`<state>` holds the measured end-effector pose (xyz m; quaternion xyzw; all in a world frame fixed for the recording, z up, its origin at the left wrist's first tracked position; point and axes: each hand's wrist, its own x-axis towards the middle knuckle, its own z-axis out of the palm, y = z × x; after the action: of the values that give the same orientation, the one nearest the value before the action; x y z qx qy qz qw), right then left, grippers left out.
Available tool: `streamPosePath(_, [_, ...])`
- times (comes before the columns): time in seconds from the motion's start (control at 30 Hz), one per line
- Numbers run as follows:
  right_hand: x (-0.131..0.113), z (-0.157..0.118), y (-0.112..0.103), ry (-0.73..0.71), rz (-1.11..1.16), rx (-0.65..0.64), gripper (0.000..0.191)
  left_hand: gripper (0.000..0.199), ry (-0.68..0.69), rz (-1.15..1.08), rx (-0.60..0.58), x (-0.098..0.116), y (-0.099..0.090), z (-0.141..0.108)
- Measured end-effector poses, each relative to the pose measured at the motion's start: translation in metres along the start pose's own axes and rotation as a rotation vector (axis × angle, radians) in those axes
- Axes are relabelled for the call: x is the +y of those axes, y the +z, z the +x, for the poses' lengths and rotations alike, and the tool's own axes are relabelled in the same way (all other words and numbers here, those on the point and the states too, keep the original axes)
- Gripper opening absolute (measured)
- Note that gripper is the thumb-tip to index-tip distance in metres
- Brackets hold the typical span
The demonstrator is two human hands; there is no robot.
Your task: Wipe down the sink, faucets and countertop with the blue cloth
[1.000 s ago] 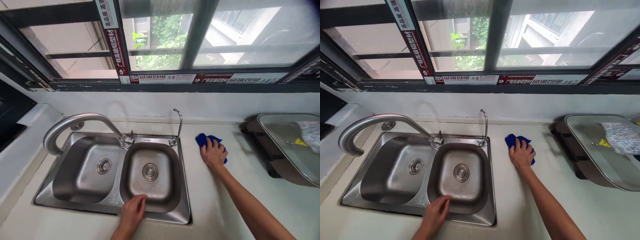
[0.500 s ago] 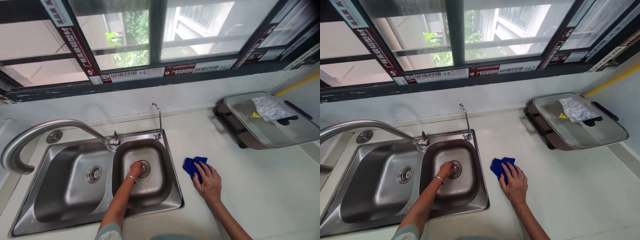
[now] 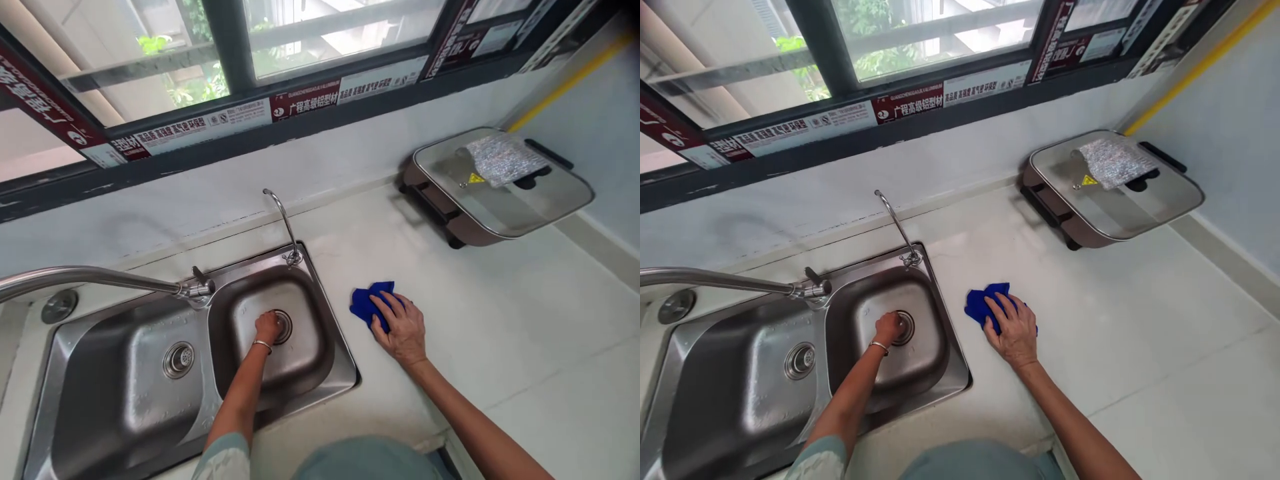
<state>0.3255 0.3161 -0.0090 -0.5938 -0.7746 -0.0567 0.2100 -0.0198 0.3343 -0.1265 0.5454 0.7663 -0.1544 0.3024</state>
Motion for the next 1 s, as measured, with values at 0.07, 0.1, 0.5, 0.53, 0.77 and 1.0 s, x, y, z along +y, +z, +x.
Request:
streamPosePath(0.07, [0.0,0.001,0.0,0.005,0.008,-0.003,0.046,0.034,-0.012,0.01,0.013,-0.001,0.0,-0.003])
streamPosePath(0.1, [0.001,0.001,0.0,0.005,0.012,-0.002,0.047,0.035,-0.019,0.008,0.023,-0.001,0.0,-0.004])
streamPosePath(0.5, [0.0,0.004,-0.003,0.026,0.008,-0.001,0.042,0.033,-0.04,-0.195,0.201,-0.005,0.005,-0.02])
streamPosePath(0.53, [0.0,0.004,-0.003,0.028,0.011,0.0,0.042,0.032,-0.05,-0.234,0.216,-0.007,0.004,-0.021])
streamPosePath(0.77, [0.0,0.004,-0.003,0.052,0.035,-0.02,0.043,0.035,-0.17,-0.643,0.311,-0.022,0.005,-0.024])
streamPosePath(1.0, [0.002,0.003,-0.001,0.055,0.059,-0.036,0.045,0.035,-0.319,-1.027,0.342,-0.024,0.015,-0.026])
